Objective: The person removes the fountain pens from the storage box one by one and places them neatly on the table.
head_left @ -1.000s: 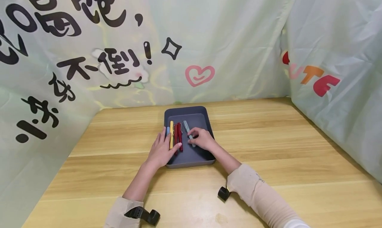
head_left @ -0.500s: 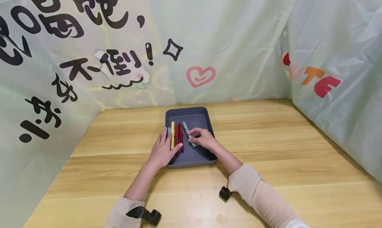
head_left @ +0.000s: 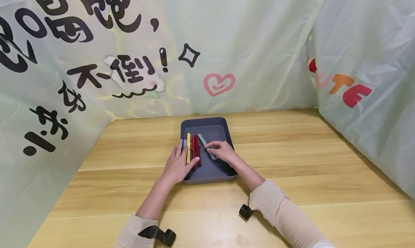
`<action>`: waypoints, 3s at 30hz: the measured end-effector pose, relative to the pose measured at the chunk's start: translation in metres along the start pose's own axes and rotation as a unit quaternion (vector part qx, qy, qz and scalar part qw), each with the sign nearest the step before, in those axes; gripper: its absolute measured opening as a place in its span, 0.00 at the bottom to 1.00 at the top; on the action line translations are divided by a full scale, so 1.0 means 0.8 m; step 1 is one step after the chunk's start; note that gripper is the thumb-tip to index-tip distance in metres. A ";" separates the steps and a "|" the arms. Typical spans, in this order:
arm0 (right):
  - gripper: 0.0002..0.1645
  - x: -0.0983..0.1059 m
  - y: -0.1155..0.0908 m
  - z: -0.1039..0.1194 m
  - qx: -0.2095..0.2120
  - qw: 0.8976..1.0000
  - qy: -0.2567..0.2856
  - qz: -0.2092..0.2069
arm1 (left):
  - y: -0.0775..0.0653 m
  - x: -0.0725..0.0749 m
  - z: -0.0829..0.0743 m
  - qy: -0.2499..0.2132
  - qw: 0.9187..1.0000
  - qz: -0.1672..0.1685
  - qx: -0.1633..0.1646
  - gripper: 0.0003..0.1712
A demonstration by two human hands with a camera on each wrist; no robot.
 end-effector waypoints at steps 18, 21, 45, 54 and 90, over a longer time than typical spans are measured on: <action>0.17 -0.002 0.001 -0.001 -0.011 0.999 0.025 0.018 | 0.002 -0.001 -0.004 0.007 1.000 0.015 -0.003 0.45; 0.18 -0.002 0.002 0.001 -0.011 0.999 0.033 0.025 | 0.002 0.000 -0.003 0.007 1.000 0.014 -0.001 0.45; 0.22 0.020 -0.018 0.034 0.028 0.997 0.062 0.039 | -0.003 0.001 -0.001 0.008 1.000 0.008 0.005 0.44; 0.22 0.047 -0.032 0.047 0.050 0.996 0.066 0.041 | -0.001 0.001 0.000 0.007 1.000 0.000 0.001 0.44; 0.23 0.134 -0.057 -0.008 0.040 0.997 0.055 -0.020 | -0.002 -0.001 0.000 0.000 1.000 0.001 -0.004 0.44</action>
Point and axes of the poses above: each hand's wrist, its own y-axis towards the middle knuckle, its own x-axis out of the back of the hand, z = x × y, the point moved 9 cm from there along y, towards the middle knuckle, and after that the axes turned 14 degrees about y, right-handed, at the moved point
